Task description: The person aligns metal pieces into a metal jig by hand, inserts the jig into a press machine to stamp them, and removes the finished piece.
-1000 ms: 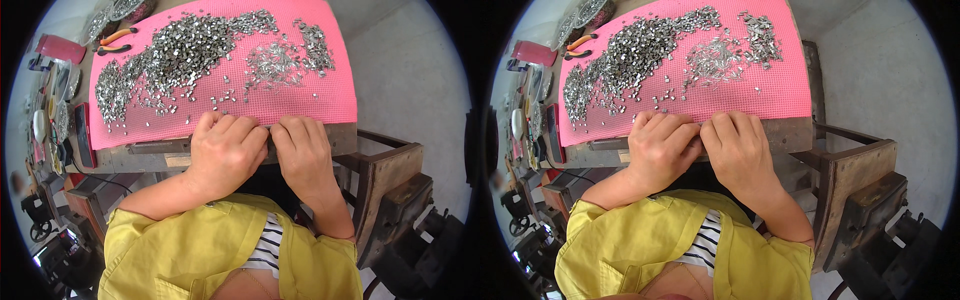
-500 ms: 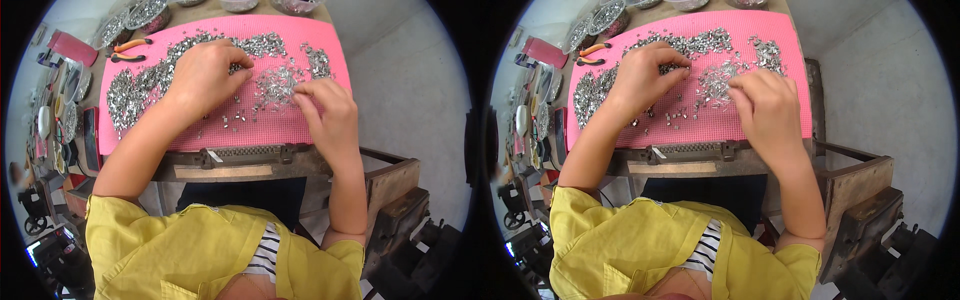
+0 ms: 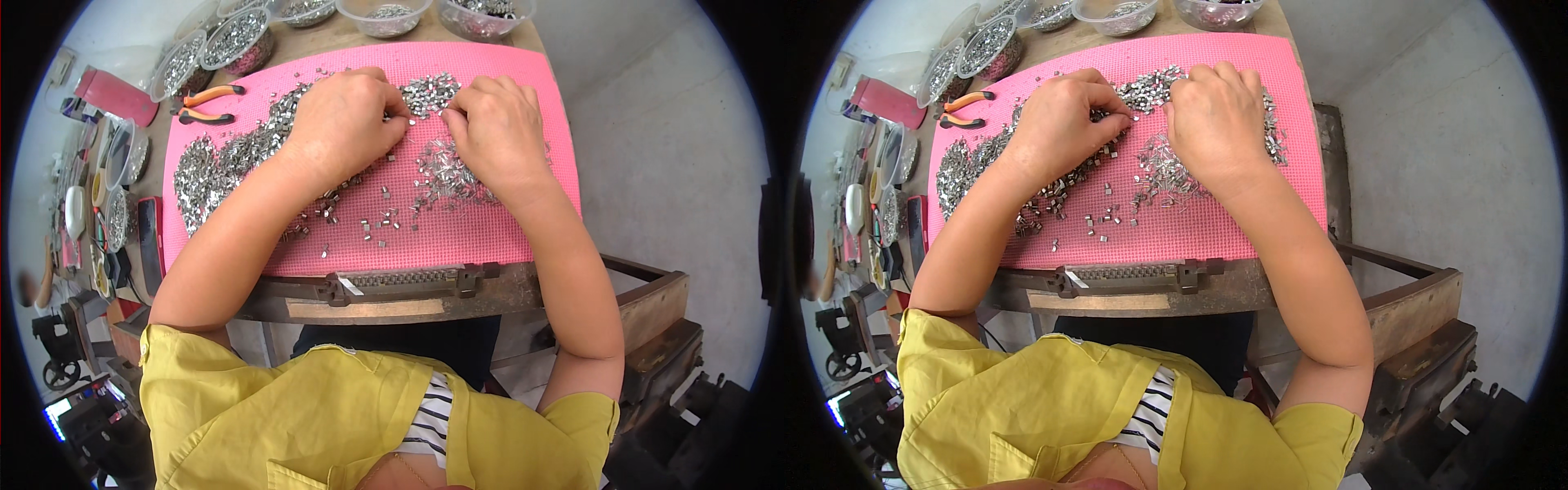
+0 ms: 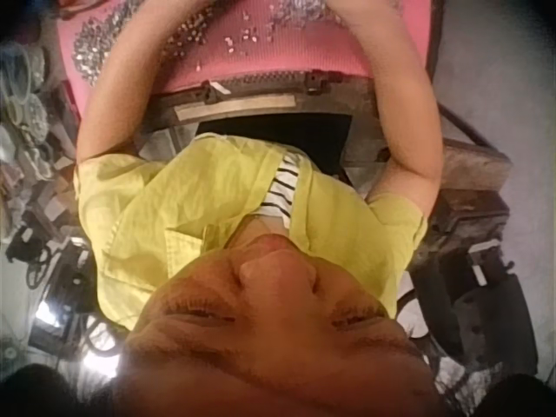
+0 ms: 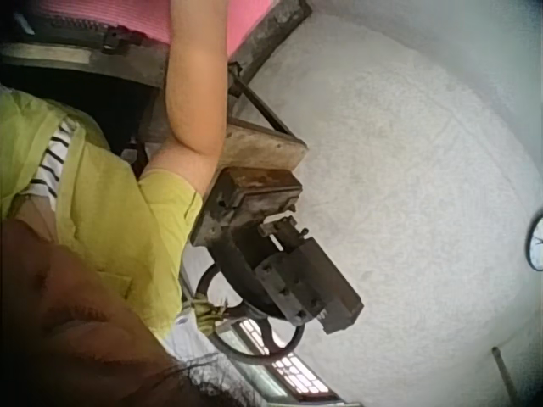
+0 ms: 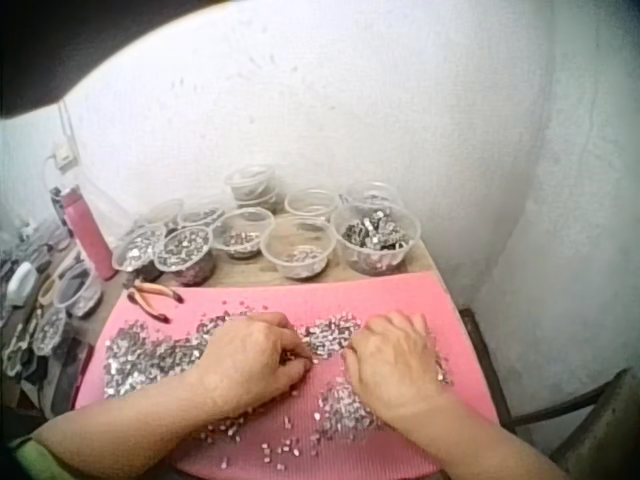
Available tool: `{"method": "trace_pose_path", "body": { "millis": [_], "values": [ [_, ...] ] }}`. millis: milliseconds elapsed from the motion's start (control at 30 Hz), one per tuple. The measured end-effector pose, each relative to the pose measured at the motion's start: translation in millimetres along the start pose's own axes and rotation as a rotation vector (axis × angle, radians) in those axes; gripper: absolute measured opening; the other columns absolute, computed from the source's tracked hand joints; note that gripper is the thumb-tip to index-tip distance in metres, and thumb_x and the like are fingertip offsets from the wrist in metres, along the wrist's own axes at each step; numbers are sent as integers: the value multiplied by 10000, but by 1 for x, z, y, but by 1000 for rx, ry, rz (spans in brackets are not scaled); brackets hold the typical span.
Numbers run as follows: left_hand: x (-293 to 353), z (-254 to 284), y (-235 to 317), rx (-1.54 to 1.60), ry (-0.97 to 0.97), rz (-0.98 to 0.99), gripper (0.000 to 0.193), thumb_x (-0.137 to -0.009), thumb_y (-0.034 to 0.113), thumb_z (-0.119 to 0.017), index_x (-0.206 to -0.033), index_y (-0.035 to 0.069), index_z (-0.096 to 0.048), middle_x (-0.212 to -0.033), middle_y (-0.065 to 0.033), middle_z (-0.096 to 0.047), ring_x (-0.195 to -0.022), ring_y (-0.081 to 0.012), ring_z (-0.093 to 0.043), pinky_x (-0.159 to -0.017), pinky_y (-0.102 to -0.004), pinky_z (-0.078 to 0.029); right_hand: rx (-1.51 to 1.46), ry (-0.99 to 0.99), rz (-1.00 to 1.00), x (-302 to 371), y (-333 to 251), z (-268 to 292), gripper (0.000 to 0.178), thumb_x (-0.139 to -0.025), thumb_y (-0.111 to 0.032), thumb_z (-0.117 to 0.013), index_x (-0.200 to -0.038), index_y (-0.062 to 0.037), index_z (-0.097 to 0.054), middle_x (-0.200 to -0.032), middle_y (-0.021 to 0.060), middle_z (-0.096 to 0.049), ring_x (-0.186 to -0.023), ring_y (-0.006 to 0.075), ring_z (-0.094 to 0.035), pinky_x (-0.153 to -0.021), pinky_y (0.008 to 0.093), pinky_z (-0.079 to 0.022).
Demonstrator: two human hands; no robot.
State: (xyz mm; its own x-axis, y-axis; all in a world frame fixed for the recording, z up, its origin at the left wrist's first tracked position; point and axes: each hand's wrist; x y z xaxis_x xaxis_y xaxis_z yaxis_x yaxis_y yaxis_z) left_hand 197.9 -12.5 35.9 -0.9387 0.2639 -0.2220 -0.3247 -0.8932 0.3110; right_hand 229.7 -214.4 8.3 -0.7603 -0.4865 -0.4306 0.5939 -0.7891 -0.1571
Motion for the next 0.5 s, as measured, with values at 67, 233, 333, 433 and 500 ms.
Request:
{"method": "trace_pose_path", "body": {
  "millis": [67, 233, 333, 433, 500],
  "values": [
    [-5, 3, -4, 46, -47, 98, 148, -819, 243, -750, -862, 118, -818, -924, -103, -761, -878, -333, -735, -819, -454, -588, 46, 15, 14, 0, -2, -1, 151, -875, -207, -731, -832, -74, -787, -911, 72, -721, -976, 252, -646, -917, 416, -438],
    [-13, 6, -1, 83, -117, 171, 178, -815, 267, -775, -881, 107, -817, -908, -107, -752, -853, -318, -731, -808, -441, -581, 45, 34, -1, -1, -5, -6, 137, -867, -186, -727, -857, -63, -784, -948, 78, -702, -1014, 247, -630, -935, 418, -440],
    [-16, 1, 3, 47, -125, 186, 198, -813, 279, -788, -883, 96, -813, -928, -107, -730, -856, -312, -717, -809, -437, -568, -19, 11, -46, -1, -2, -7, 124, -869, -164, -717, -897, -58, -775, -1007, 81, -685, -1059, 256, -611, -958, 426, -439],
    [-16, -4, 8, -41, -73, 113, 200, -805, 284, -779, -858, 93, -807, -905, -108, -727, -854, -318, -717, -802, -448, -571, -132, -7, -81, 3, 5, -6, 112, -881, -142, -702, -920, -53, -758, -1052, 83, -671, -1087, 272, -595, -977, 436, -436],
    [-17, -7, 11, -89, -38, 56, 202, -799, 287, -776, -844, 92, -802, -894, -108, -725, -853, -320, -718, -800, -453, -572, -193, -25, -95, 7, 9, -4, 106, -890, -134, -692, -925, -51, -748, -1064, 83, -667, -1094, 282, -590, -984, 441, -434]
  ]
}}
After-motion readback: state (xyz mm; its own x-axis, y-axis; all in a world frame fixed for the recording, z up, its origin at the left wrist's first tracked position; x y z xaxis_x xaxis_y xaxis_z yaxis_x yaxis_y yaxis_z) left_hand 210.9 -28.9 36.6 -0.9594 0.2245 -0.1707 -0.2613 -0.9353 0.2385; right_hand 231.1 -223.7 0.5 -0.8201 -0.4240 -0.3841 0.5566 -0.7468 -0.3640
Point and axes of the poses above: each hand's wrist, its own x-axis away from the middle knuckle, its own z-axis out of the back of the hand, y = z × x
